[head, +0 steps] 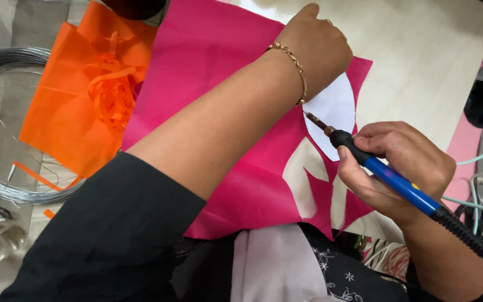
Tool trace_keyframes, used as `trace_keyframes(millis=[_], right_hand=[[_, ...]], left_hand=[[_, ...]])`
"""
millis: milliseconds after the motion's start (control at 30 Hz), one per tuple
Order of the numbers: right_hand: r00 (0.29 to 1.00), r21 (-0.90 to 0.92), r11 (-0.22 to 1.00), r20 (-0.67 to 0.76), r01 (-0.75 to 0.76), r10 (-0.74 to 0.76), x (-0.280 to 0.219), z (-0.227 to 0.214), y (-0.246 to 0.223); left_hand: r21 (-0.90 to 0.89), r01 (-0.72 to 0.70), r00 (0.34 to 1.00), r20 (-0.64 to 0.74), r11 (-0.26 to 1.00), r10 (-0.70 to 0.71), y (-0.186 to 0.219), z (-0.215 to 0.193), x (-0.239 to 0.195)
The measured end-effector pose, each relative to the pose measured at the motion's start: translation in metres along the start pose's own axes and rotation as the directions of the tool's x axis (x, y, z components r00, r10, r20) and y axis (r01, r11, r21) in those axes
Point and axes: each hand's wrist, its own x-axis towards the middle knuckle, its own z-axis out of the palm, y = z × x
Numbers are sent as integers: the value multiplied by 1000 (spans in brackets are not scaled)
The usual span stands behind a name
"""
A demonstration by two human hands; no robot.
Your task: Using a heated cutting tool and a template to cut leaf shapes out of fabric, followed by trimming with scissors.
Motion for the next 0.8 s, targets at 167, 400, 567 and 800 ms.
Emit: trace_keyframes(millis=[167, 400, 567, 800], right_hand=[[1000, -10, 1000, 5, 17, -17, -5, -1, 6], [999, -8, 1000, 24, 24, -24, -8, -4, 5], [1000, -45, 999, 8, 26, -25, -11, -4, 6], [1000, -42, 999, 13, 22, -22, -11, -4, 4]], left_hand=[[-3, 5, 1000, 25, 1000, -5, 3, -8, -10], [22, -7, 1000, -1, 1000, 7, 3, -6, -16], [5, 8, 999, -38, 1000, -8, 4, -1, -13], [24, 1, 1000, 6, 1000, -1, 4, -6, -15]])
